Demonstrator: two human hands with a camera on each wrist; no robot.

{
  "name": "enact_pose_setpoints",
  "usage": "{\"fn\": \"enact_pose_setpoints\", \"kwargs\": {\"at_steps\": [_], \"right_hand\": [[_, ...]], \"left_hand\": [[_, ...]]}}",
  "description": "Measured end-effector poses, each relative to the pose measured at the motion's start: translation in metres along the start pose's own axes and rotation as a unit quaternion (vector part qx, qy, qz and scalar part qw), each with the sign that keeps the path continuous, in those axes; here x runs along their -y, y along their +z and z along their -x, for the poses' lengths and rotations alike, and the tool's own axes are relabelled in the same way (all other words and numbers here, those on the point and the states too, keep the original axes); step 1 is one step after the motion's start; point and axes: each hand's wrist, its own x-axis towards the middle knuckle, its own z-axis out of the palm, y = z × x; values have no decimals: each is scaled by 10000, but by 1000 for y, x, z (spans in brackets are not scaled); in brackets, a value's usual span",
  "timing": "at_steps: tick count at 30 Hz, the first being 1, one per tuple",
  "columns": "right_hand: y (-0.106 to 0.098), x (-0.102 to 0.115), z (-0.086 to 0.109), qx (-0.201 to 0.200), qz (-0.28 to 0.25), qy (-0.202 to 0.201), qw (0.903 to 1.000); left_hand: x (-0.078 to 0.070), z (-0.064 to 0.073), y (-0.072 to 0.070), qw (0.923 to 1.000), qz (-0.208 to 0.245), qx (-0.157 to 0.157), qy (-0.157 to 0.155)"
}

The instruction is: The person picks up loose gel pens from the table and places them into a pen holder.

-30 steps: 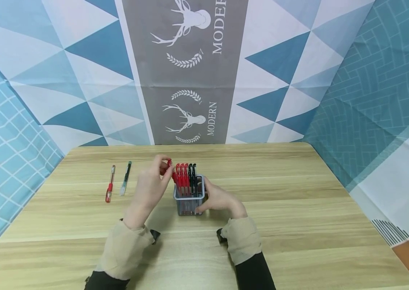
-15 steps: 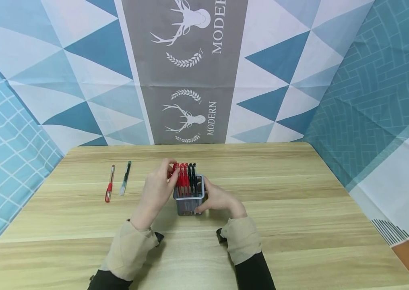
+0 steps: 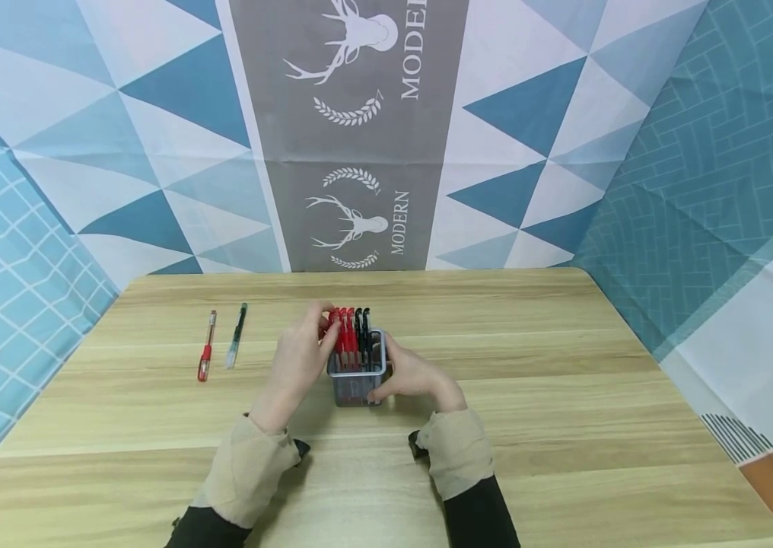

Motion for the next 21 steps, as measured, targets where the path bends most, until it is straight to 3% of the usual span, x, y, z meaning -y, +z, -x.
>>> {"fn": "enact_pose_setpoints", "kwargs": {"at_steps": [14,21], "right_hand": [[0,1,1,42,62,-92,9999],[0,2,0,64,-1,-117,9999]], "left_hand": [[0,2,4,9990,-264,301,-211],[-1,3,4,9988,-305,277,-257]]}}
